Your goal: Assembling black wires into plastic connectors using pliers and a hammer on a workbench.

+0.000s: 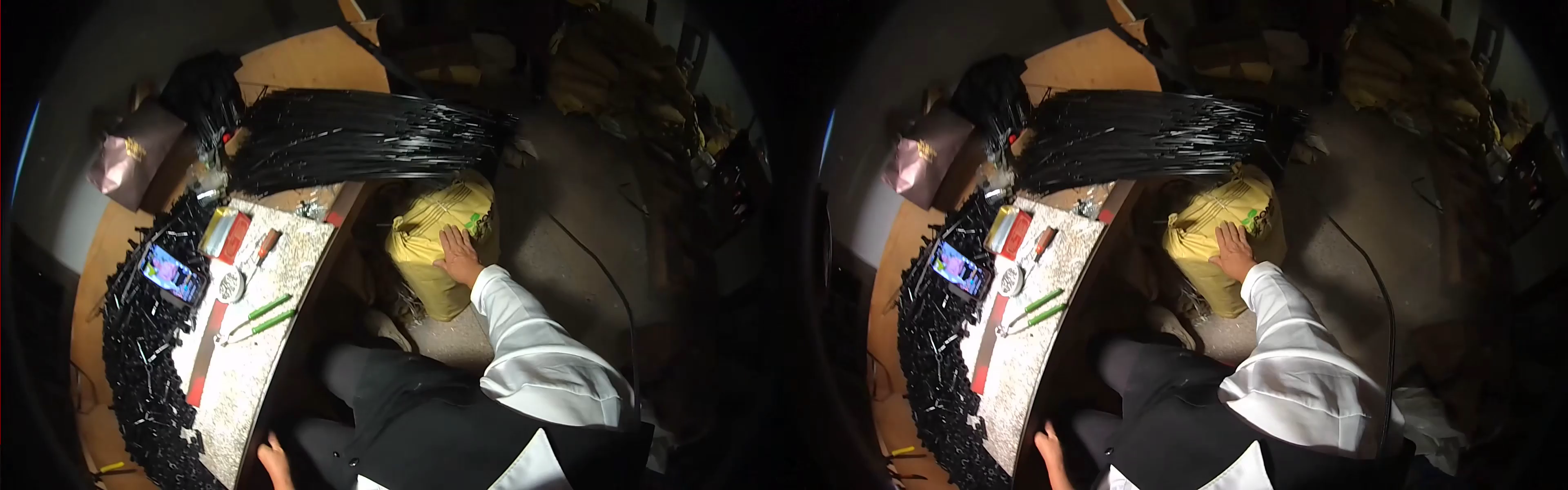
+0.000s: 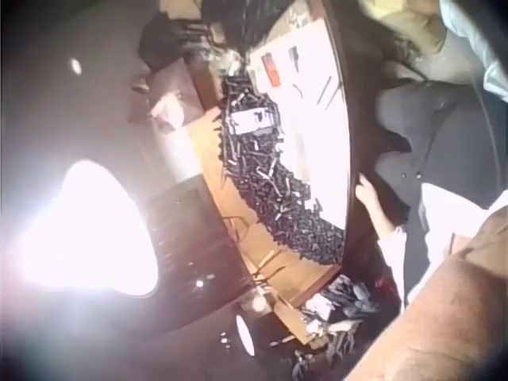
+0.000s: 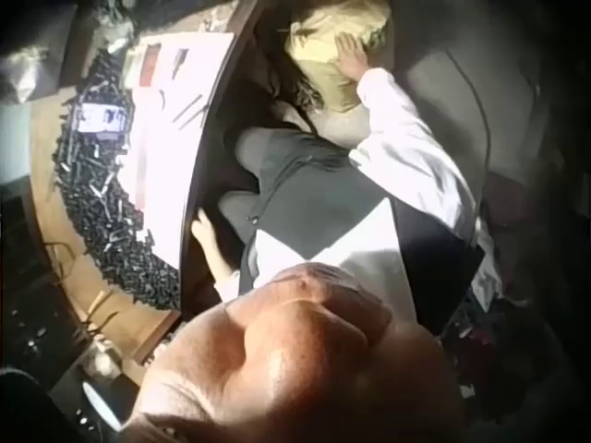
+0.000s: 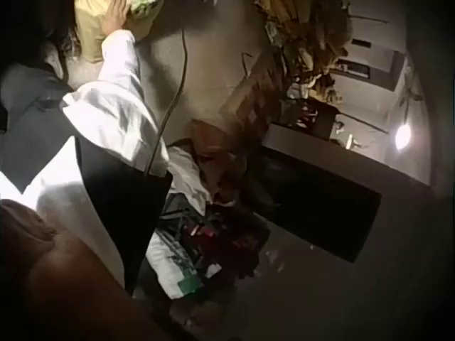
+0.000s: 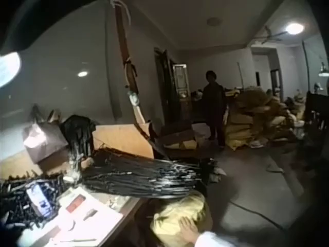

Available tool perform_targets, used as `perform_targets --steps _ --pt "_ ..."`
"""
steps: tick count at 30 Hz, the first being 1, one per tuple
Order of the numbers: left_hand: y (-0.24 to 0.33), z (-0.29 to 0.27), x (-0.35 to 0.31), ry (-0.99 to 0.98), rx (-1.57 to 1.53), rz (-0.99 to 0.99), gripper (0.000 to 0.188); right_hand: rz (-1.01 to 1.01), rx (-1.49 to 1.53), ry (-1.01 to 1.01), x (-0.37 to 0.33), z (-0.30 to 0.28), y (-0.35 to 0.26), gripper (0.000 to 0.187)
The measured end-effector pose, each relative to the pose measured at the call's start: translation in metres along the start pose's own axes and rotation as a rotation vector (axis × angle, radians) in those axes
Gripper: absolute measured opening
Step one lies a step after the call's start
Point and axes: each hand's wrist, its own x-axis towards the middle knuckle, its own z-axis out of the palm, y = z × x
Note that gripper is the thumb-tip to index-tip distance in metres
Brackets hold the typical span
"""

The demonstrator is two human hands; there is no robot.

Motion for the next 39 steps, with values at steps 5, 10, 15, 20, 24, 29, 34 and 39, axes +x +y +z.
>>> perform_targets --steps 5,10,15,20,24,29,34,39 --pt "0.017 0.002 -0.001 -0.066 0.03 0.091 0.05 -0.045 0.106 0.182 0.012 -0.024 -0.017 0.079" --pt "0.049 -0.001 0.0 -0.088 0.029 0.209 0.047 -0.042 0.104 -0.011 0.009 -0.02 -0.004 0.076" --pt "0.058 -0.006 0.006 -0.153 0.117 0.183 0.052 0.27 0.522 -0.235 0.051 -0.084 -0.012 0.071" --pt "0.077 -0.008 0.002 -0.128 0.033 0.221 0.044 0.347 0.41 -0.141 0.128 -0.052 0.015 0.048" --pt "0.09 -0.002 0.002 -0.166 0.029 0.192 0.042 0.175 0.157 0.023 0.162 0.01 0.06 0.018" --pt "0.084 -0.005 -0.006 -0.215 -0.049 0.109 0.043 0.077 0.194 0.05 0.159 -0.034 -0.003 0.021" --pt "0.083 0.002 -0.006 -0.241 -0.018 0.102 0.044 0.16 0.124 -0.157 0.128 -0.069 -0.02 0.06" --pt "0.078 0.01 -0.009 -0.24 -0.047 0.099 0.045 0.088 0.023 -0.382 0.082 -0.054 -0.035 0.044"
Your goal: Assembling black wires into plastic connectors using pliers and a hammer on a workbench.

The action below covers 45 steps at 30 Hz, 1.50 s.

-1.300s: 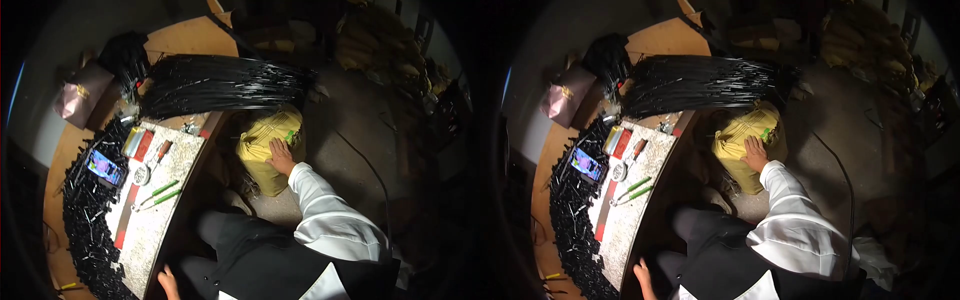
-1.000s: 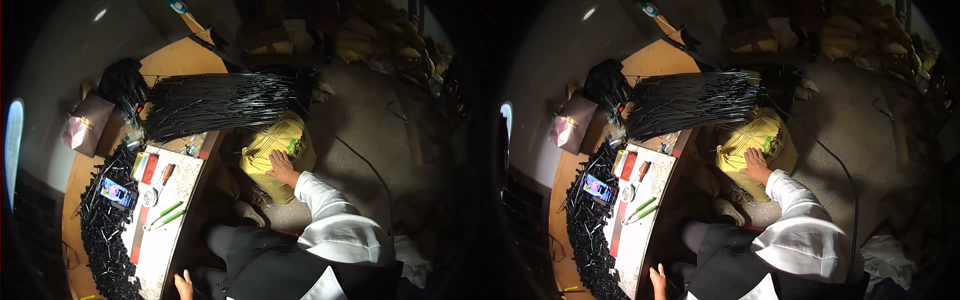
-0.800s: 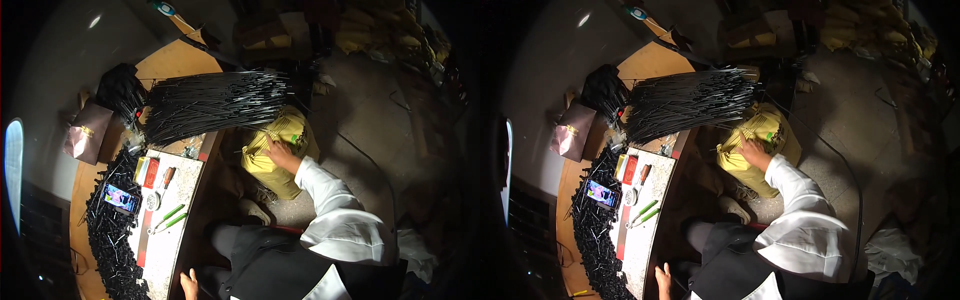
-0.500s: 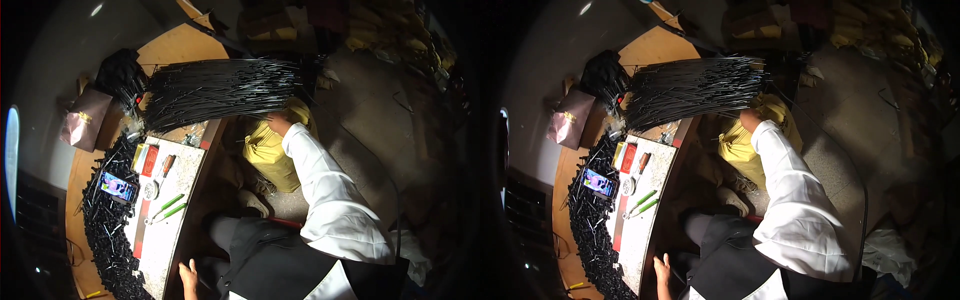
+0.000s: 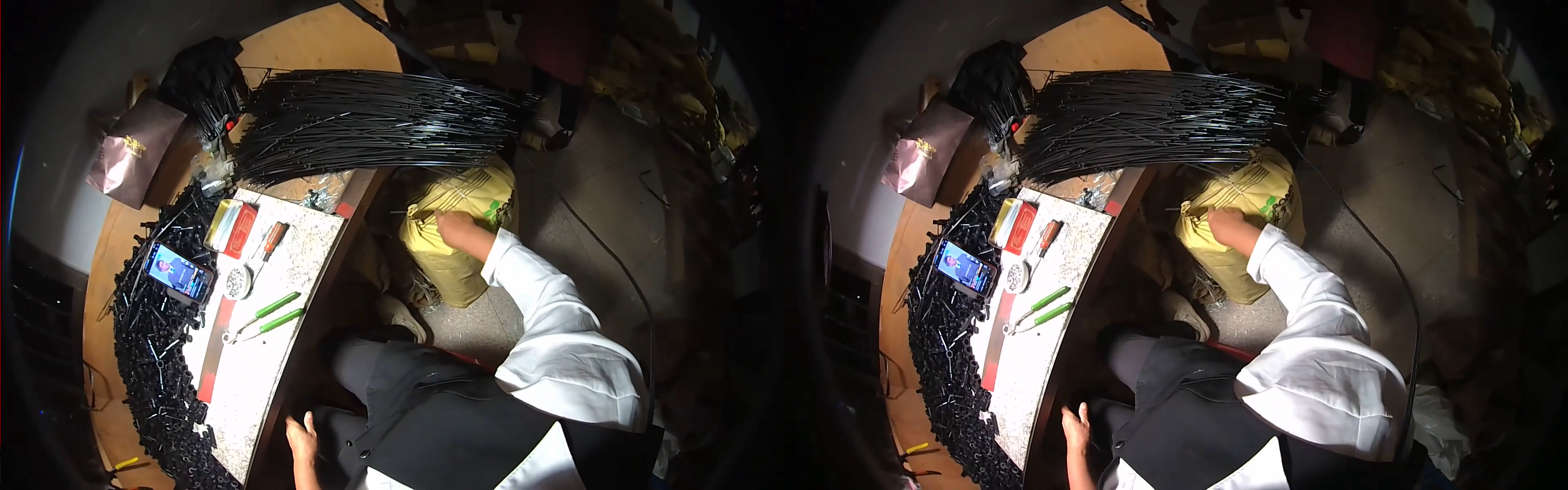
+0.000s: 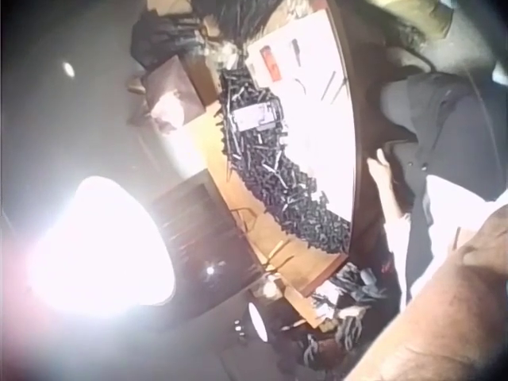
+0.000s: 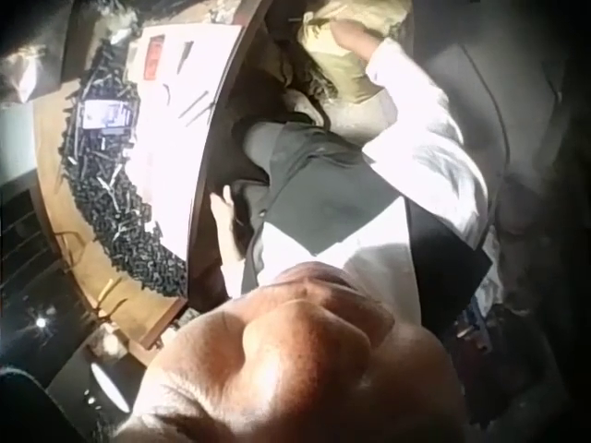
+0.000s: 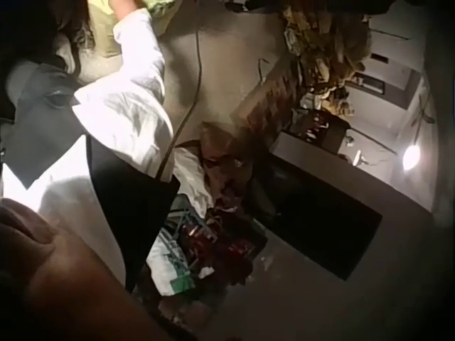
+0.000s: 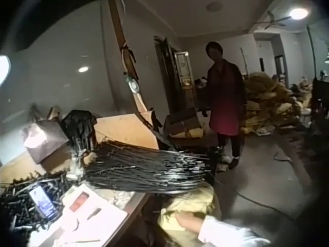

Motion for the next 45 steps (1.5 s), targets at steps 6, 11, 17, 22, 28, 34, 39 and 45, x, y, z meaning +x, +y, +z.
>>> perform_targets --steps 6,11,17,22,28,34,39,45 --pt "-0.006 0.009 -0.002 -0.018 0.052 -0.032 0.046 -0.037 0.008 0.2 -0.029 0.029 0.01 0.045" --pt "-0.01 0.011 -0.006 -0.014 0.007 -0.029 0.05 0.011 0.063 0.222 -0.027 0.022 0.01 0.049" --pt "-0.015 0.021 -0.007 0.027 -0.031 0.069 0.058 -0.135 -0.368 -0.15 -0.007 0.002 0.006 0.03" --pt "-0.018 0.03 -0.014 0.005 0.035 0.056 0.06 -0.452 -0.128 0.341 -0.005 -0.011 -0.063 0.018" --pt "-0.014 0.032 -0.017 -0.024 0.074 0.04 0.061 -0.254 -0.731 0.27 0.027 -0.008 -0.072 0.027" --pt "-0.023 0.039 -0.018 -0.015 0.124 0.07 0.06 -0.343 -0.376 0.28 0.046 0.016 -0.04 0.019" --pt "-0.025 0.036 -0.02 -0.007 0.122 0.048 0.059 -0.437 -0.278 0.379 0.022 0.008 -0.026 0.013" --pt "-0.024 0.038 -0.022 0.002 0.117 0.036 0.057 -0.473 -0.18 0.448 0.005 0.006 0.004 0.011"
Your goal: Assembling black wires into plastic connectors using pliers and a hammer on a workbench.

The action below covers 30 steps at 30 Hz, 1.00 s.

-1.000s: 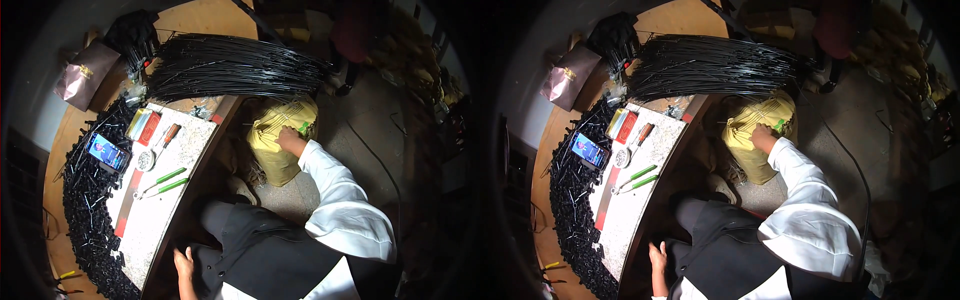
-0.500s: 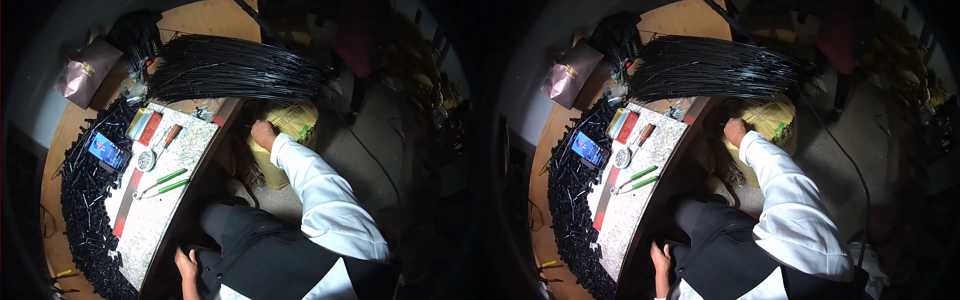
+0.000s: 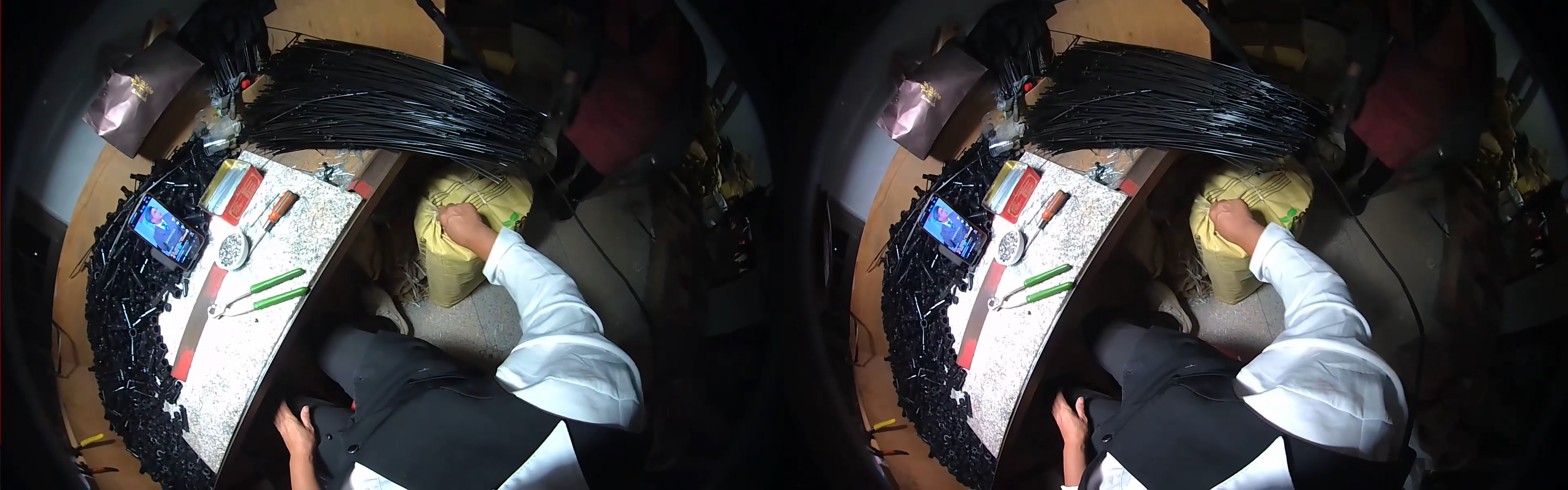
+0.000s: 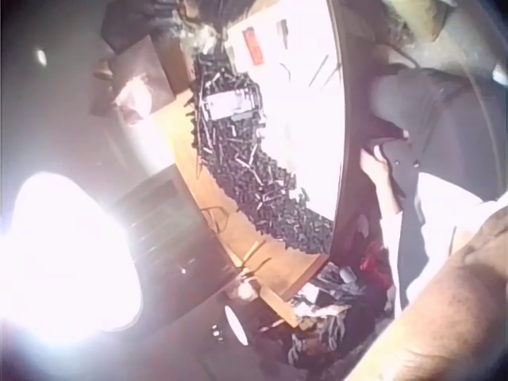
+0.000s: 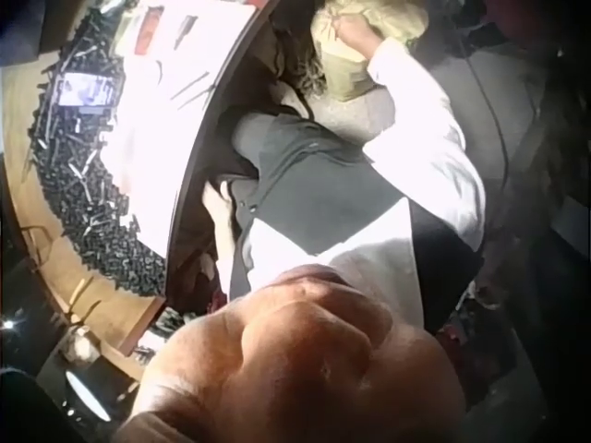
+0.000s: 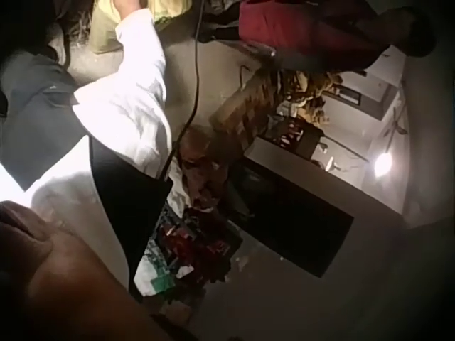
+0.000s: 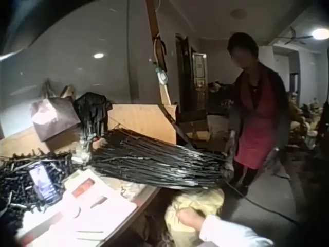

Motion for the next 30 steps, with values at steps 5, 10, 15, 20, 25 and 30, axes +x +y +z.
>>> perform_targets --steps 5,10,15,20,25,30 --pt "-0.007 0.004 0.001 0.039 0.009 0.016 0.057 0.038 -0.076 -0.022 -0.029 -0.035 -0.005 0.009" --pt "0.0 0.001 0.003 0.062 -0.024 0.011 0.056 0.04 -0.072 -0.162 -0.054 -0.062 -0.006 0.015" --pt "-0.002 0.009 -0.001 0.09 -0.024 0.024 0.057 0.11 -0.219 -0.294 -0.087 -0.064 -0.007 0.012" --pt "-0.009 0.007 -0.004 0.1 -0.029 0.013 0.055 0.03 -0.33 -0.338 -0.103 -0.072 -0.016 0.011" --pt "-0.007 0.01 -0.004 0.151 -0.053 0.0 0.056 0.083 -0.515 -0.589 -0.109 -0.072 -0.009 0.013" --pt "-0.01 0.008 -0.01 0.141 -0.113 -0.039 0.056 0.051 -0.539 -0.855 -0.092 -0.064 -0.015 0.016"
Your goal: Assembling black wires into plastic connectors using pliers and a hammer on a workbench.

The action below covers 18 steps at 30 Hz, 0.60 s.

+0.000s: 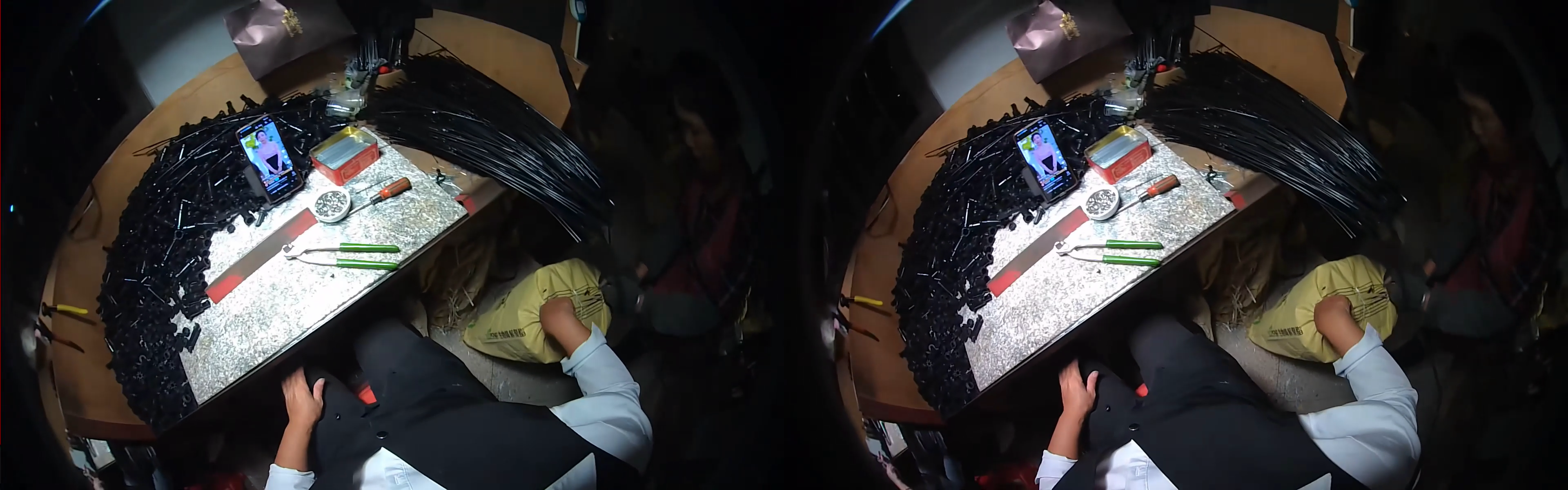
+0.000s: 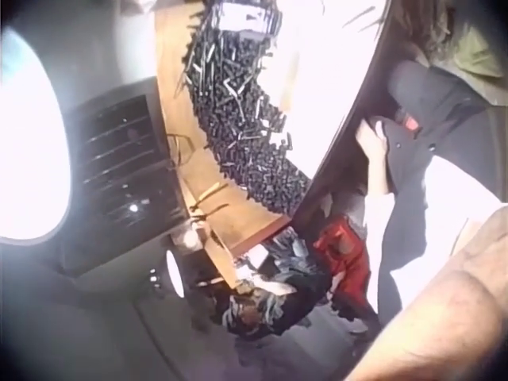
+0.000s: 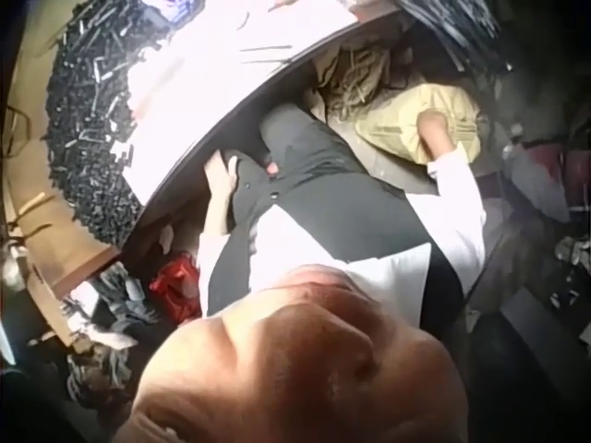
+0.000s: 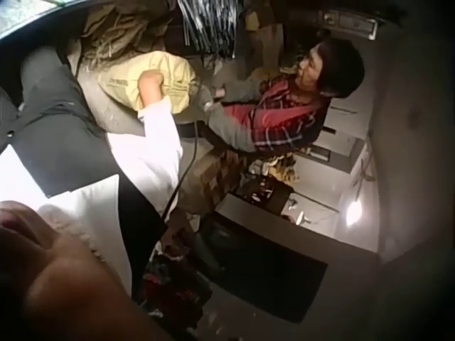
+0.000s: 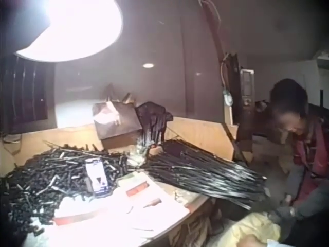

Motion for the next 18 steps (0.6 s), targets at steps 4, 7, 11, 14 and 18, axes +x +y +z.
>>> perform_targets --steps 4,7,11,14,18 --pt "-0.003 0.0 -0.004 0.019 -0.011 -0.004 0.056 -0.104 -0.006 0.057 -0.009 -0.049 -0.02 0.015" --pt "-0.005 0.002 -0.004 0.022 -0.019 0.006 0.055 -0.242 0.228 0.445 -0.033 -0.127 -0.023 0.012" --pt "-0.007 0.0 -0.004 0.034 -0.011 0.005 0.054 -0.361 0.626 0.983 -0.026 -0.229 -0.013 0.011" --pt "-0.011 -0.002 -0.004 0.033 -0.02 -0.006 0.054 -0.253 0.646 1.226 0.018 -0.284 0.01 0.006" --pt "-0.016 0.009 0.002 0.021 -0.048 -0.028 0.053 0.108 0.29 1.282 0.096 -0.315 0.07 0.004"
